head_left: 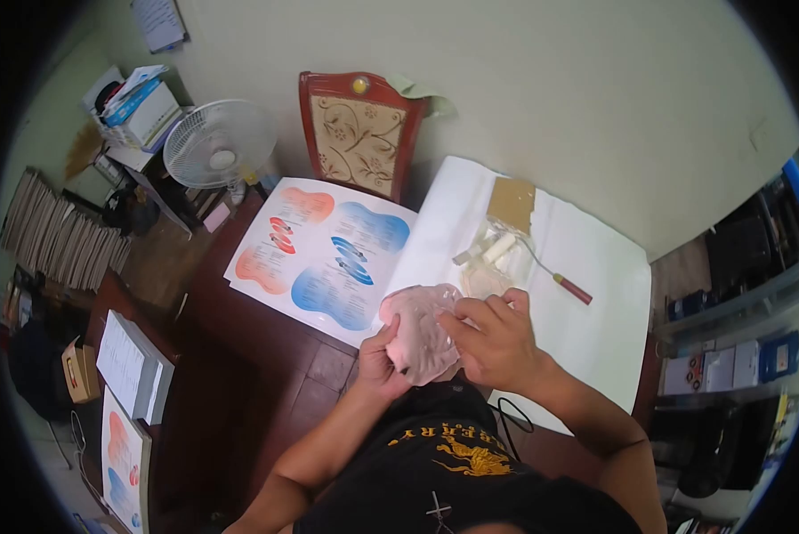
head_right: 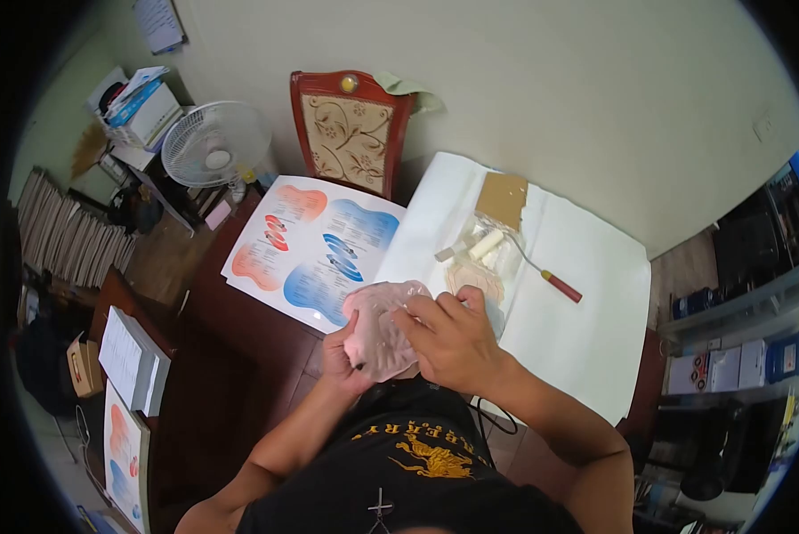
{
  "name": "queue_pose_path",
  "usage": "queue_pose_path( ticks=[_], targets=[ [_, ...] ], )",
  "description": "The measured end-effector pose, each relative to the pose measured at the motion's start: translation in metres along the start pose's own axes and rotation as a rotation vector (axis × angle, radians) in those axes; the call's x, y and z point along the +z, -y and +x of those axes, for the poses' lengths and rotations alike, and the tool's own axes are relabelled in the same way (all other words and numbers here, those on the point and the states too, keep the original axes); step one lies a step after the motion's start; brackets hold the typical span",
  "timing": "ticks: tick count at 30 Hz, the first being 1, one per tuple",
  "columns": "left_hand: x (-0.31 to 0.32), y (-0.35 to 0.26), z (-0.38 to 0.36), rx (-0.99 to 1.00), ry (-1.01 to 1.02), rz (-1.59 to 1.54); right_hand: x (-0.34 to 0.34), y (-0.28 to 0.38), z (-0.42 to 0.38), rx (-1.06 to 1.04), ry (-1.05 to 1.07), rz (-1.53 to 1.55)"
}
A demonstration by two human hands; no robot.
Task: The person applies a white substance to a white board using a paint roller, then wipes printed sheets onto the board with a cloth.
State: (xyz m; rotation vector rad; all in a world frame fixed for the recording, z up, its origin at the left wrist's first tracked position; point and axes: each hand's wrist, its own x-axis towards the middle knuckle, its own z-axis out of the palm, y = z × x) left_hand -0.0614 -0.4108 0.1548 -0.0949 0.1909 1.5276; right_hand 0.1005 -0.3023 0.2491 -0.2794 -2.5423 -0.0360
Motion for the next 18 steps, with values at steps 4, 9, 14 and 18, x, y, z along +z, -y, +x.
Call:
queue_pose_path(
  ticks=[4,9,14,18],
  targets=[
    [0.002,0.007,0.02,0.184,0.165,0.075,0.003,0.001,0.017,-0.018,0.008,0.023],
    [-0.002,0.02,0.027,0.255,0.219,0.243,0.004,-0.01,0.013,-0.031,0.14,0.023],
    [0.021,0.046,0.033,0.417,-0.143,0.293,0.006,-0.02,0.001,-0.039,0.259,0.061],
    [0.027,0.061,0.033,0.522,-0.247,0.325,0.009,-0.024,-0.011,-0.085,0.187,0.098]
  ],
)
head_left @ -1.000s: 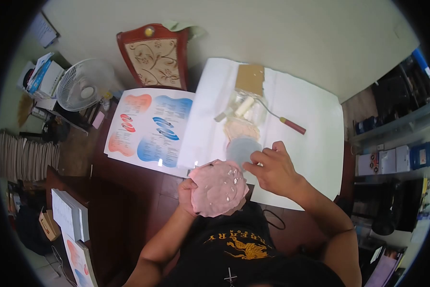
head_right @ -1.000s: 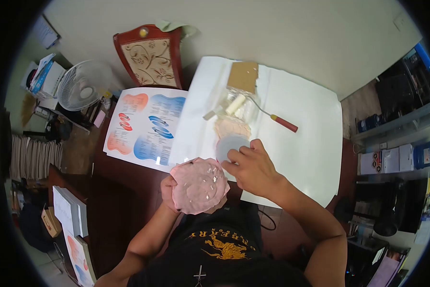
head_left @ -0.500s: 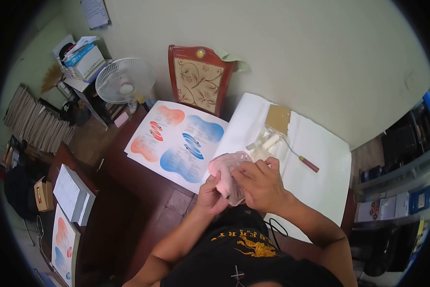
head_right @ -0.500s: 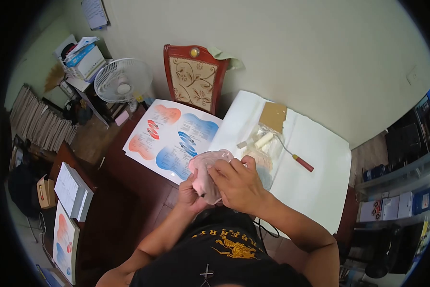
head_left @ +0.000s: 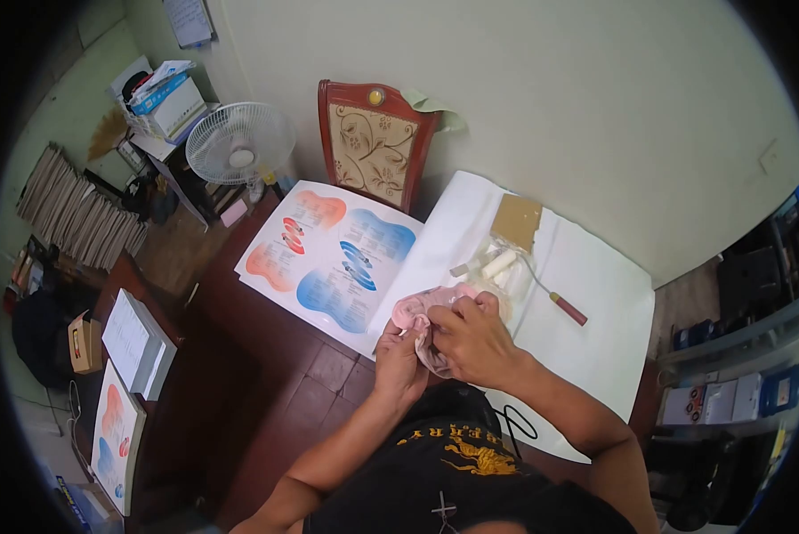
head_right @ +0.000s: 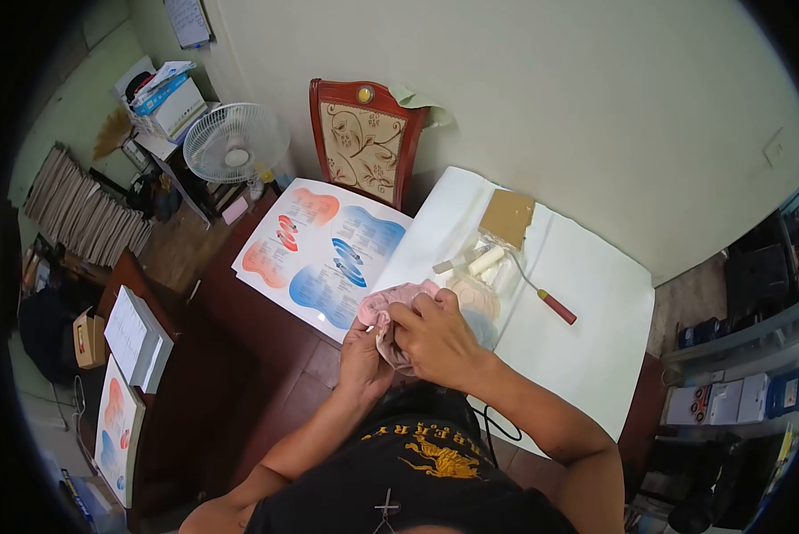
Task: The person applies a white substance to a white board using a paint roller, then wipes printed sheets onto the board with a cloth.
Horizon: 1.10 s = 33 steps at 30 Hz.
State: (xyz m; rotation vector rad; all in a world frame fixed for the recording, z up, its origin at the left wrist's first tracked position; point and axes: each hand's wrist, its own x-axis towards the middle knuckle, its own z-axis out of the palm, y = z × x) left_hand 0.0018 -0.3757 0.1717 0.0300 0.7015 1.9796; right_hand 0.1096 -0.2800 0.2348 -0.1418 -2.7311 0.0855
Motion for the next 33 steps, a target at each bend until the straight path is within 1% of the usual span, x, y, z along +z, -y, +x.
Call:
queue_pose_path(
  ticks=[1,3,4,6,7,9,11,12,16,19,20,23,24,26,27,29,31,33],
  targets=[
    [-0.007,0.004,0.004,-0.005,-0.056,0.045,0.0,-0.001,-0.003,-0.002,-0.005,0.008],
    [-0.034,0.016,0.019,-0.014,-0.172,0.132,-0.006,0.003,-0.013,0.033,-0.132,0.121],
    [-0.044,0.014,0.025,0.009,-0.194,0.141,-0.01,0.003,-0.013,0.042,-0.196,0.175],
    [-0.05,0.004,0.033,0.046,-0.23,0.164,-0.015,0.001,-0.012,0.198,-0.322,0.25],
    [-0.046,0.003,0.031,0.034,-0.226,0.147,-0.017,0.0,-0.014,0.284,-0.382,0.286],
    [-0.035,-0.004,0.022,0.011,-0.224,0.111,-0.011,-0.004,-0.018,0.367,-0.424,0.342],
    [-0.026,-0.003,0.016,0.031,-0.124,0.098,-0.004,-0.004,-0.016,0.424,-0.471,0.387],
    [-0.022,0.0,0.013,0.038,-0.076,0.091,0.0,-0.005,-0.016,0.431,-0.476,0.366],
    [-0.013,0.009,0.002,0.024,-0.026,0.037,0.015,-0.007,-0.011,0.466,-0.482,0.226],
    [-0.012,0.014,0.002,0.03,0.02,0.116,0.028,-0.005,-0.003,0.49,-0.463,0.15],
    [-0.011,0.013,0.005,0.064,0.026,0.132,0.03,-0.005,-0.001,0.498,-0.454,0.135],
    [-0.014,0.006,0.015,0.106,-0.075,0.247,0.029,-0.004,0.0,0.484,-0.459,0.065],
    [-0.027,0.007,0.024,0.085,-0.152,0.233,0.028,-0.001,-0.003,0.472,-0.463,0.049],
    [-0.048,0.001,0.038,0.082,-0.235,0.2,0.025,0.003,-0.01,0.444,-0.475,0.015],
    [-0.048,-0.003,0.042,0.076,-0.274,0.184,0.026,0.002,-0.009,0.445,-0.479,0.031],
    [-0.045,-0.004,0.037,0.018,-0.248,0.117,0.026,0.002,-0.012,0.454,-0.478,0.063],
    [-0.04,-0.003,0.035,-0.053,-0.234,0.076,0.035,-0.002,-0.016,0.51,-0.468,0.213],
    [-0.049,0.006,0.031,-0.117,-0.161,0.063,0.05,-0.009,-0.018,0.562,-0.492,0.361]
  ],
)
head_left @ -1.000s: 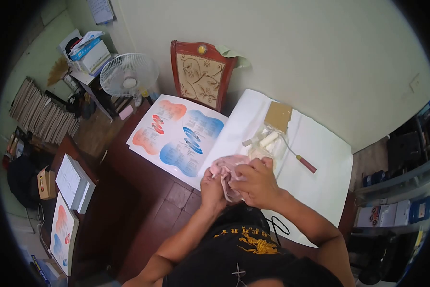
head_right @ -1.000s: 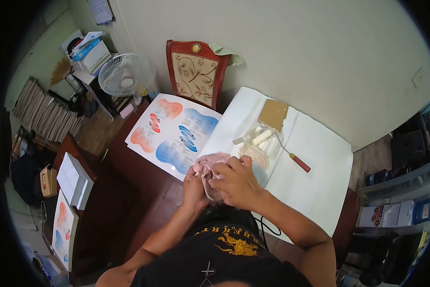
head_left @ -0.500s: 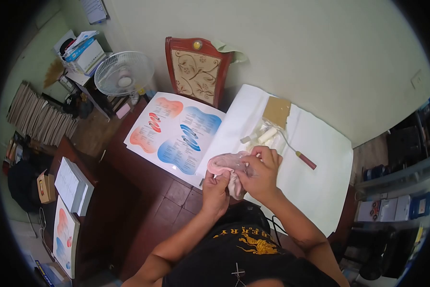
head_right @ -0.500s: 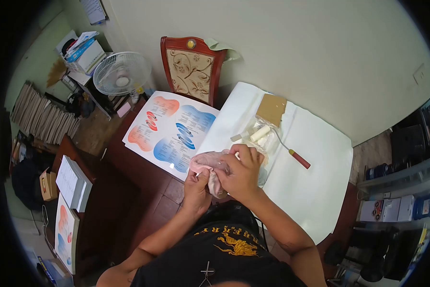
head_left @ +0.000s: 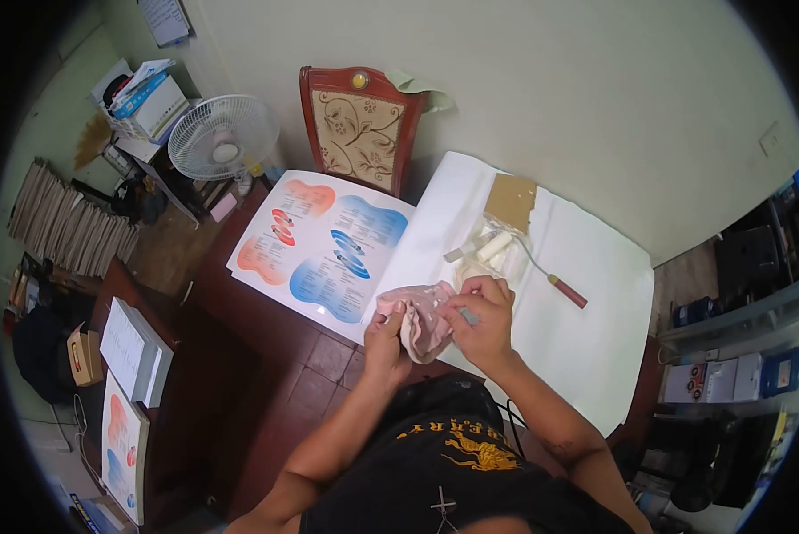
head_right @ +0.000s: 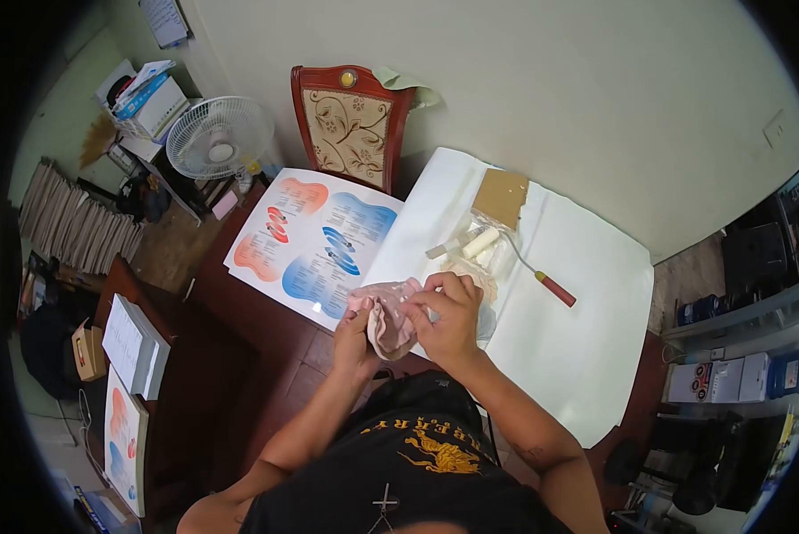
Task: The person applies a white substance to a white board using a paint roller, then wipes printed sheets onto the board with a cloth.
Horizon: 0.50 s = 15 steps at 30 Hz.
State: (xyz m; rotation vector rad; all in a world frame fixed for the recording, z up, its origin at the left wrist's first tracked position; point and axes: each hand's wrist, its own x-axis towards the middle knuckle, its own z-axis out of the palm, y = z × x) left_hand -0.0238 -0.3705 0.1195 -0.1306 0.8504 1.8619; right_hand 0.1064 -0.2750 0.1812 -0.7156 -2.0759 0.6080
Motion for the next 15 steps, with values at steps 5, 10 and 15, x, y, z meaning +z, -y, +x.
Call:
queue_pose_path(
  ticks=[5,10,15],
  targets=[
    [0.002,0.016,-0.009,-0.181,0.109,-0.12,0.001,-0.001,0.001,0.016,0.002,0.065],
    [0.004,0.016,-0.008,-0.249,0.119,-0.148,-0.001,0.0,-0.014,-0.233,0.058,-0.138],
    [0.005,0.005,-0.008,-0.248,0.131,-0.154,-0.012,0.002,-0.022,-0.347,0.093,-0.33]
  ],
)
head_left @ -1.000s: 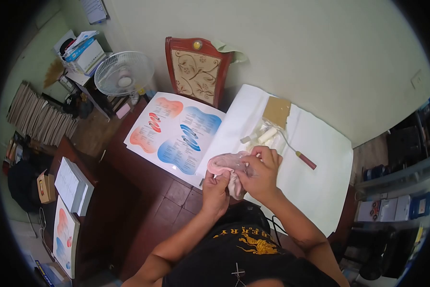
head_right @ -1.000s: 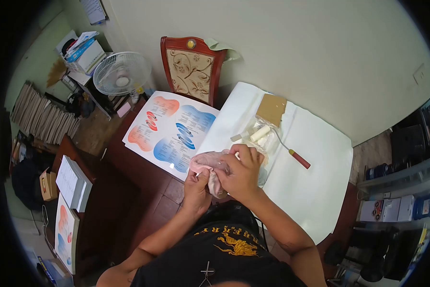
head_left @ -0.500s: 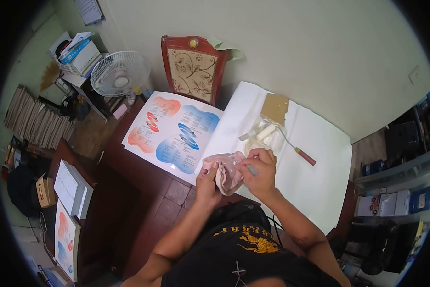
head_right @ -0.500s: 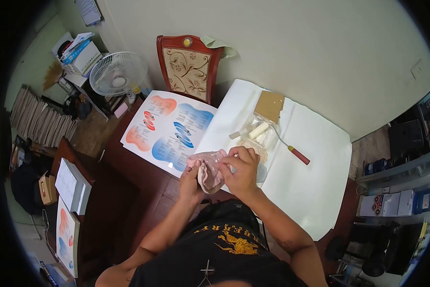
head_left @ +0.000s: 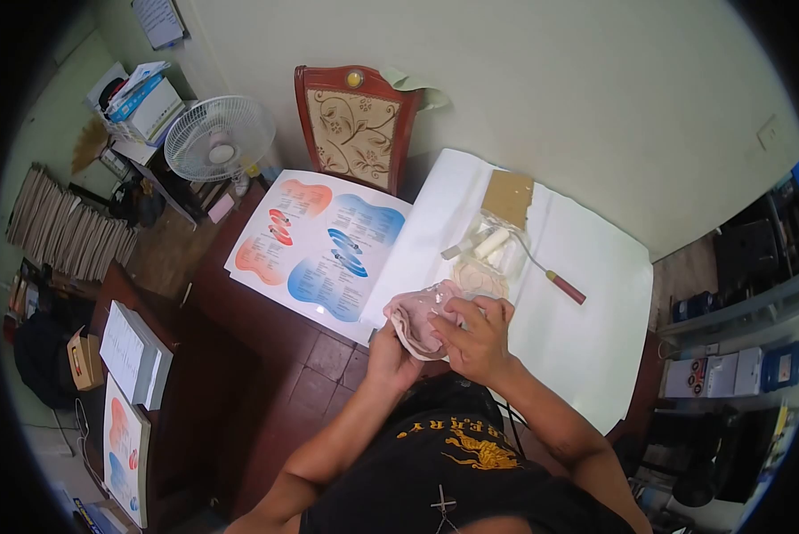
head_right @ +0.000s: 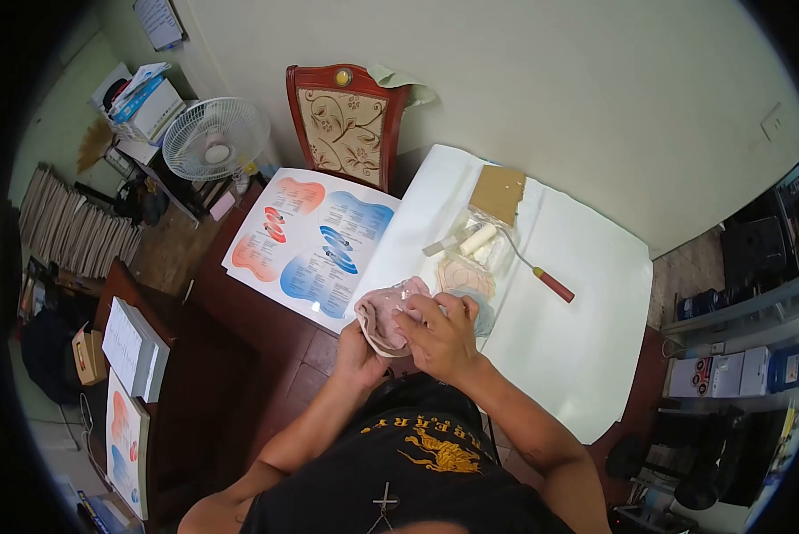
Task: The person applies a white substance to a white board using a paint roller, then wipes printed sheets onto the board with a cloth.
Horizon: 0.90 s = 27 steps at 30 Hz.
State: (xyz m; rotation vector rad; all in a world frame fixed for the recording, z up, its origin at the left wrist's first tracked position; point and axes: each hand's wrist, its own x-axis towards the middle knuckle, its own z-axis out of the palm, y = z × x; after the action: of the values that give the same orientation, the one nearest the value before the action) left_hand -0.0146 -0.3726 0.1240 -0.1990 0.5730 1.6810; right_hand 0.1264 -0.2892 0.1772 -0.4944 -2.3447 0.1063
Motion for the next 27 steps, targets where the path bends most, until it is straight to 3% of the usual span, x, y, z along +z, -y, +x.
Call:
queue_pose_path(
  ticks=[6,9,12,19,22,25,27],
  targets=[
    [0.026,-0.006,-0.02,-0.131,-0.038,0.018,-0.011,-0.002,0.01,0.271,0.062,0.073],
    [0.007,-0.001,-0.019,-0.184,0.113,-0.06,-0.007,-0.005,0.008,0.389,0.071,0.116],
    [0.01,0.003,-0.022,-0.149,0.007,0.152,-0.012,-0.006,0.01,0.445,0.098,0.128],
    [0.0,-0.01,-0.022,-0.133,-0.036,0.063,-0.03,-0.026,0.007,0.51,0.094,0.097],
    [0.006,-0.014,-0.027,-0.146,-0.031,0.024,-0.03,-0.036,-0.002,0.573,0.069,0.756],
    [0.007,-0.016,-0.027,-0.226,-0.002,-0.104,-0.031,-0.029,-0.008,0.696,0.085,1.216],
    [0.012,-0.016,-0.028,-0.23,0.033,-0.106,-0.026,-0.027,-0.012,0.746,0.066,1.249]
  ],
)
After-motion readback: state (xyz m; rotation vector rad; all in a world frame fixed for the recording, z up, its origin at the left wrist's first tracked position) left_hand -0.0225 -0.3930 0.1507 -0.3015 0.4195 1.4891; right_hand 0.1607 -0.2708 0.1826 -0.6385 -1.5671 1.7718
